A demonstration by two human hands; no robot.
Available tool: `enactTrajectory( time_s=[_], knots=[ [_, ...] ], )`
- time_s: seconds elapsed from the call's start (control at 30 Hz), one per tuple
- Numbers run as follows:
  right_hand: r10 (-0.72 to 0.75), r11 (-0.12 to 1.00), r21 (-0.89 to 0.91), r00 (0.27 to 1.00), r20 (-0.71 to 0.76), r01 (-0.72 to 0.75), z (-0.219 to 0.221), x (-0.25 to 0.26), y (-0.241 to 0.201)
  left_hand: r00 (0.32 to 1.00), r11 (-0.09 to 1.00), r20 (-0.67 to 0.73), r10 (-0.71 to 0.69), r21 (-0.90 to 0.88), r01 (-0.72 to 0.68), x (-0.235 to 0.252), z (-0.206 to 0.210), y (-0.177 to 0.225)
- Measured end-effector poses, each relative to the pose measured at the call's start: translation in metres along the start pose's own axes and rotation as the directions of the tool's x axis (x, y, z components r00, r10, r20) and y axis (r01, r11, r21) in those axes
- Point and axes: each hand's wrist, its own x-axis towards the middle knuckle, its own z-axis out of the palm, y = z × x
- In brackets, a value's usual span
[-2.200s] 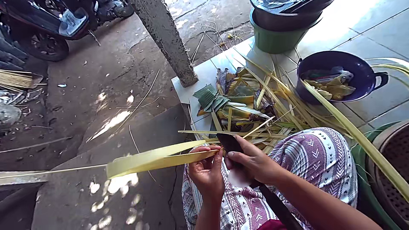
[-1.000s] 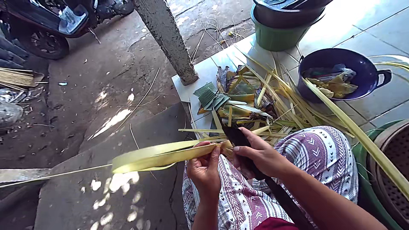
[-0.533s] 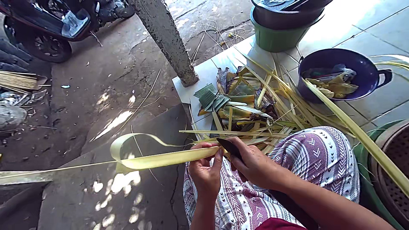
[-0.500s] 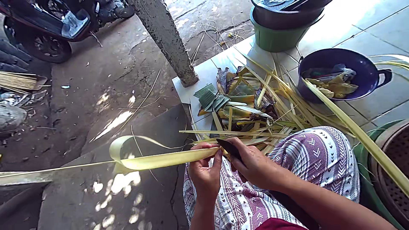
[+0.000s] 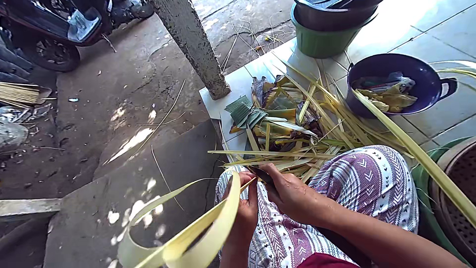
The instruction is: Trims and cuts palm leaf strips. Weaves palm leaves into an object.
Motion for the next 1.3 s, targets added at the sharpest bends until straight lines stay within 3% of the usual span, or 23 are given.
enactTrajectory(
  time_s=[0.4, 0.6, 0.87, 1.3],
  knots=[
    [0.091, 0.992, 0.085, 0.995, 0.042, -0.094, -0.002, 0.004, -0.008, 0.998, 0.997, -0.002, 0.067, -0.034, -0.067, -0.007, 0.0, -0.008],
    [0.128, 0.972, 0.188, 0.988, 0.086, -0.143, -0.006, 0.007, -0.005, 0.993, 0.981, -0.023, -0.116, -0.161, 0.111, -0.008, 0.002, -0.001],
    [0.116, 0.72, 0.654, 0.969, 0.217, -0.232, 0.001, 0.014, 0.02, 0.972, 0.968, -0.117, -0.203, -0.173, 0.181, -0.012, 0.004, -0.009],
    [0.106, 0.602, 0.754, 0.962, 0.25, -0.262, 0.006, 0.015, 0.021, 0.977, 0.975, -0.115, -0.18, -0.152, 0.161, -0.016, 0.012, -0.009]
  ],
)
